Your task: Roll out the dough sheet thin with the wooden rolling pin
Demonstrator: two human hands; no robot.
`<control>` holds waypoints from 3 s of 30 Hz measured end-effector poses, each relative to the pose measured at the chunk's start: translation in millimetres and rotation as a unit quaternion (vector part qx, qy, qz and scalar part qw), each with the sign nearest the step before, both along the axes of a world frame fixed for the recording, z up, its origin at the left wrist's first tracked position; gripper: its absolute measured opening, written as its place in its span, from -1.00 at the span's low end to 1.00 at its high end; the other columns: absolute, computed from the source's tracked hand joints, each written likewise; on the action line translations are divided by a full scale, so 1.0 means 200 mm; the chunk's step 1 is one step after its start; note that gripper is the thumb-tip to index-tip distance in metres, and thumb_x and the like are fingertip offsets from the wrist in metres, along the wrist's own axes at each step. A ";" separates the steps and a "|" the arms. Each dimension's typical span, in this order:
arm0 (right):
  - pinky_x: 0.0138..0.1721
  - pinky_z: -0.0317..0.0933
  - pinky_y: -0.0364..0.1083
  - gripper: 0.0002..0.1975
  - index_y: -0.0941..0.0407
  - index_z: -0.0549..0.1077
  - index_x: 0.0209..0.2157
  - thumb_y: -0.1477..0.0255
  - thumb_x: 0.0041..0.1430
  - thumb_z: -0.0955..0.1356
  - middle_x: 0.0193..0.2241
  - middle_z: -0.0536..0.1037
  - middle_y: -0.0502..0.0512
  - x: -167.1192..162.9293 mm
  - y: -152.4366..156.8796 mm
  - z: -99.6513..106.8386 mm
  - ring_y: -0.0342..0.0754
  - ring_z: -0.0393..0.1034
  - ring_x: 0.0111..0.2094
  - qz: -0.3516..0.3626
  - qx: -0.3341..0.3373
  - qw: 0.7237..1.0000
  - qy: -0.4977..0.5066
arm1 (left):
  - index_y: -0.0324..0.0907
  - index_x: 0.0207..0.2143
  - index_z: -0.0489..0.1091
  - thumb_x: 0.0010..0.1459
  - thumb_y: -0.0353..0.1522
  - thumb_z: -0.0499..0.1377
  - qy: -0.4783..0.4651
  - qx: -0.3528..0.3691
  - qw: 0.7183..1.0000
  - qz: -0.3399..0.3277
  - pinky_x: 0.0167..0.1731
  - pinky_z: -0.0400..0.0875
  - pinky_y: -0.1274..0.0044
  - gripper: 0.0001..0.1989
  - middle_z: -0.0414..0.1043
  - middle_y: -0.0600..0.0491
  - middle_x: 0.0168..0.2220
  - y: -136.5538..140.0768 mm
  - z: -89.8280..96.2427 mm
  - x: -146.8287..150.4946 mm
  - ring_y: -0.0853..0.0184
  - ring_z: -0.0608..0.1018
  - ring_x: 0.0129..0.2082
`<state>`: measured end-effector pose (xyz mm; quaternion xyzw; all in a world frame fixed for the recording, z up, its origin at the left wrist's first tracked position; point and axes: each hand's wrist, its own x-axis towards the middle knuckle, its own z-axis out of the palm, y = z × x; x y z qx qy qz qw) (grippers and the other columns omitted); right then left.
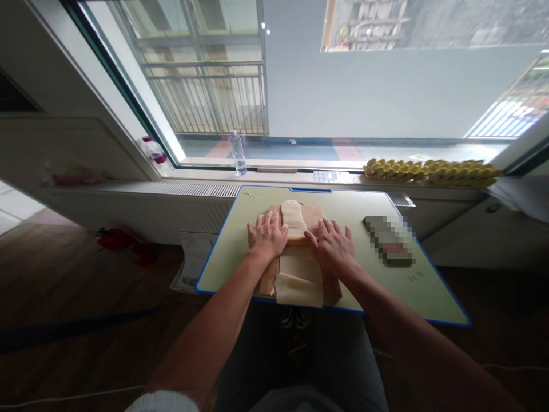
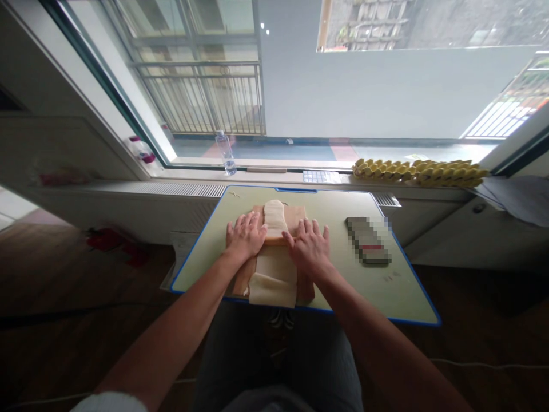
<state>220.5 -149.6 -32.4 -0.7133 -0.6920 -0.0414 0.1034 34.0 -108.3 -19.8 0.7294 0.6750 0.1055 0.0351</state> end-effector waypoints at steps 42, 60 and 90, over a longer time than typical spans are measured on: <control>0.46 -0.16 0.26 -0.35 0.19 0.33 0.41 0.13 0.56 0.06 0.43 0.29 0.23 0.04 -0.38 0.02 0.18 0.08 0.47 0.041 -0.022 0.999 0.016 | -0.07 0.45 0.25 0.48 -0.03 -0.16 -0.003 0.003 0.999 -0.047 0.47 0.04 0.08 -0.36 0.20 -0.01 0.48 -0.44 0.01 -0.07 0.08 0.21 0.50; 0.43 -0.06 0.38 -0.35 -0.02 0.12 0.53 0.09 0.53 0.10 0.52 0.10 0.05 0.02 -0.02 0.08 0.31 -0.05 0.51 0.030 -0.087 0.996 -0.012 | 0.01 0.46 0.22 0.44 -0.18 -0.06 0.005 0.009 1.000 -0.012 0.44 0.08 0.00 -0.41 0.15 0.01 0.51 -0.18 -0.01 0.00 0.04 0.22 0.48; 0.26 0.10 0.24 -0.40 0.09 0.34 0.36 0.10 0.53 0.06 0.36 0.37 0.33 0.03 0.30 0.13 0.28 0.22 0.30 0.029 -0.059 0.998 -0.002 | -0.08 0.18 0.41 0.43 -0.15 -0.07 0.001 0.013 1.000 -0.007 0.25 0.30 0.05 -0.55 0.42 -0.16 0.29 0.22 0.03 0.02 0.00 0.44 0.24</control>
